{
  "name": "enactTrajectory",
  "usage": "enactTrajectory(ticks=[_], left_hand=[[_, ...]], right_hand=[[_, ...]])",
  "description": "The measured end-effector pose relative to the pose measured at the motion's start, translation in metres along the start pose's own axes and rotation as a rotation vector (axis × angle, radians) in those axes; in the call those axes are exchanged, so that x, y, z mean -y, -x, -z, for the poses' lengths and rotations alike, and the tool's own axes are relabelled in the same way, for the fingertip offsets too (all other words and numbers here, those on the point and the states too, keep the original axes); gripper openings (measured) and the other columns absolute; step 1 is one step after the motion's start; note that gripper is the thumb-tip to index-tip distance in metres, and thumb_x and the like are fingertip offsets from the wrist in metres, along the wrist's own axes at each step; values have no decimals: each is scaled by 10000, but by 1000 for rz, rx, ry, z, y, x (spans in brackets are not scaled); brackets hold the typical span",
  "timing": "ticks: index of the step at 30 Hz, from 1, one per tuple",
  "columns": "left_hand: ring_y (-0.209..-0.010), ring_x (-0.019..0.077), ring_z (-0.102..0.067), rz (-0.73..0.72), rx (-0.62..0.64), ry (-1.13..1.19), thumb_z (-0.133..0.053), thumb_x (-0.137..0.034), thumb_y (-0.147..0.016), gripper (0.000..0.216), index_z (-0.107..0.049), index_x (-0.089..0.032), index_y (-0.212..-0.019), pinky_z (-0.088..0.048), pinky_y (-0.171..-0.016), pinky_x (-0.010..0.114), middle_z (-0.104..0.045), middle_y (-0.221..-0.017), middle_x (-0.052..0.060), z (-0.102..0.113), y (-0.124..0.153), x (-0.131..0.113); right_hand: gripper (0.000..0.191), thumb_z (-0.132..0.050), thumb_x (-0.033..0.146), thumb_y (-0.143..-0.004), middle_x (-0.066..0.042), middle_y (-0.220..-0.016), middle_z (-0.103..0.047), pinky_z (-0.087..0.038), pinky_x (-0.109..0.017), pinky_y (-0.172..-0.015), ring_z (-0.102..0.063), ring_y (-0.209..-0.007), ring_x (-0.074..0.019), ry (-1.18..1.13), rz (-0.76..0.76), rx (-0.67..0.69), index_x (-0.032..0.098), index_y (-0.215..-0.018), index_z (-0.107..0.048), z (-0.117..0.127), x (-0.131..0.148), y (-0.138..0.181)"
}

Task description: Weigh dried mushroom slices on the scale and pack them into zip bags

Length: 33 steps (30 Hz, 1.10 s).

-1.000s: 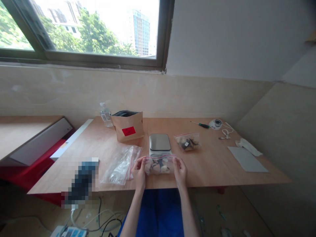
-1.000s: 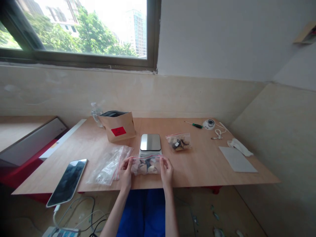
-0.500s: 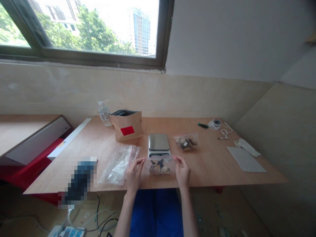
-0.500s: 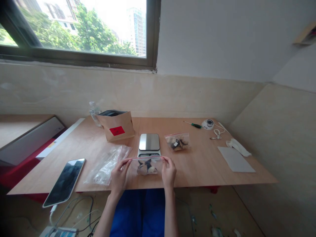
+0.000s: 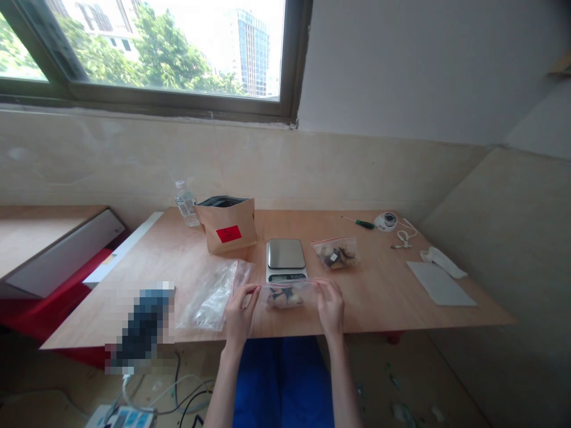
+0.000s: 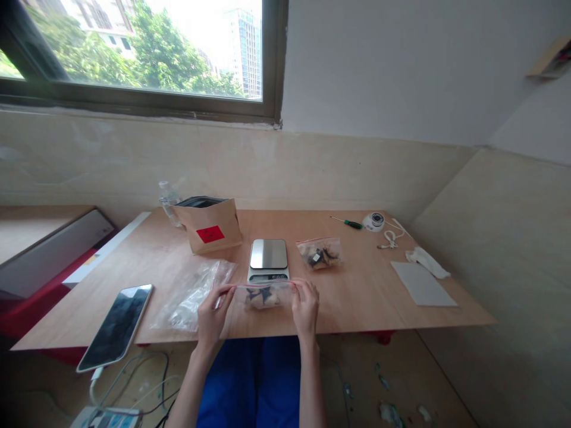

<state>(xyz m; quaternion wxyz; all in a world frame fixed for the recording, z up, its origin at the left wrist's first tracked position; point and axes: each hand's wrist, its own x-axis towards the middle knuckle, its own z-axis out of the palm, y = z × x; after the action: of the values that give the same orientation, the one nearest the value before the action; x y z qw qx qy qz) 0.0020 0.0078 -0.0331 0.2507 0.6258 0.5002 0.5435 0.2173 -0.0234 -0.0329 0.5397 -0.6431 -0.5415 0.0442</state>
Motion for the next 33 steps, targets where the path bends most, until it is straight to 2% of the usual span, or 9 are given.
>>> enactTrajectory(ticks=[3, 5, 7, 9, 11, 13, 20, 26, 33], left_hand=[[-759, 185, -632, -37, -9, -12, -576, -347, -799, 153, -656, -217, -808, -487, -702, 282, -676, -798, 38, 0, -1, -3], [-761, 180, -631, -66, 4, -15, -570, -340, -805, 146, -654, -221, -802, -485, -706, 277, -675, -793, 33, 0, -2, -4], [-769, 178, -629, -91, 27, -13, -559, -331, -815, 142, -652, -224, -806, -484, -715, 276, -672, -797, 31, 1, -2, -5], [-776, 181, -625, -98, 45, -9, -553, -327, -820, 141, -649, -225, -811, -485, -716, 281, -667, -803, 34, 2, -2, -6], [-784, 179, -620, -101, 64, -6, -547, -321, -827, 139, -645, -222, -821, -485, -715, 282, -665, -814, 36, 3, -1, -5], [-791, 171, -617, -112, 86, -11, -537, -308, -839, 137, -639, -218, -838, -485, -718, 278, -665, -827, 34, 3, 0, -5], [-813, 164, -622, -160, 83, -48, -495, -281, -868, 146, -622, -210, -879, -487, -726, 276, -670, -851, 33, -1, 1, -4], [-790, 152, -617, -142, 5, -88, -487, -251, -870, 130, -610, -210, -875, -469, -731, 262, -658, -834, 20, 2, 1, 1], [-849, 166, -618, -74, 81, -14, -498, -287, -864, 153, -613, -206, -923, -472, -770, 281, -662, -898, 36, -4, 1, -7]], right_hand=[[299, -501, 339, -867, -85, -1195, -585, -328, -428, -969, -486, -1139, -254, 64, 122, 83, 228, -1133, -580, 0, 21, -10], [383, -553, 354, -842, -60, -1277, -543, -251, -457, -1025, -409, -1229, -264, 107, 208, 210, 272, -1216, -534, -4, 41, -18], [326, -594, 364, -824, -30, -1216, -593, -202, -467, -1045, -419, -1224, -260, 116, 300, 396, 307, -1144, -584, -9, 61, -25], [188, -603, 353, -828, -13, -1061, -669, -215, -450, -1032, -515, -1114, -233, 99, 372, 567, 294, -1002, -642, -16, 76, -31], [101, -585, 314, -850, -11, -912, -701, -282, -406, -979, -589, -950, -196, 92, 419, 682, 247, -875, -656, -23, 83, -35], [134, -549, 251, -876, -18, -807, -700, -337, -357, -909, -603, -820, -170, 130, 460, 736, 204, -790, -642, -29, 84, -37], [218, -476, 74, -868, -9, -695, -666, -360, -282, -840, -575, -690, -137, 269, 536, 726, 179, -712, -586, -41, 75, -34], [189, -499, 261, -909, -11, -778, -696, -351, -285, -826, -604, -759, -142, 204, 505, 690, 196, -782, -623, -39, 69, -34], [227, -460, 172, -917, -13, -719, -692, -367, -274, -782, -581, -687, -140, 264, 506, 673, 196, -761, -623, -40, 64, -34]])
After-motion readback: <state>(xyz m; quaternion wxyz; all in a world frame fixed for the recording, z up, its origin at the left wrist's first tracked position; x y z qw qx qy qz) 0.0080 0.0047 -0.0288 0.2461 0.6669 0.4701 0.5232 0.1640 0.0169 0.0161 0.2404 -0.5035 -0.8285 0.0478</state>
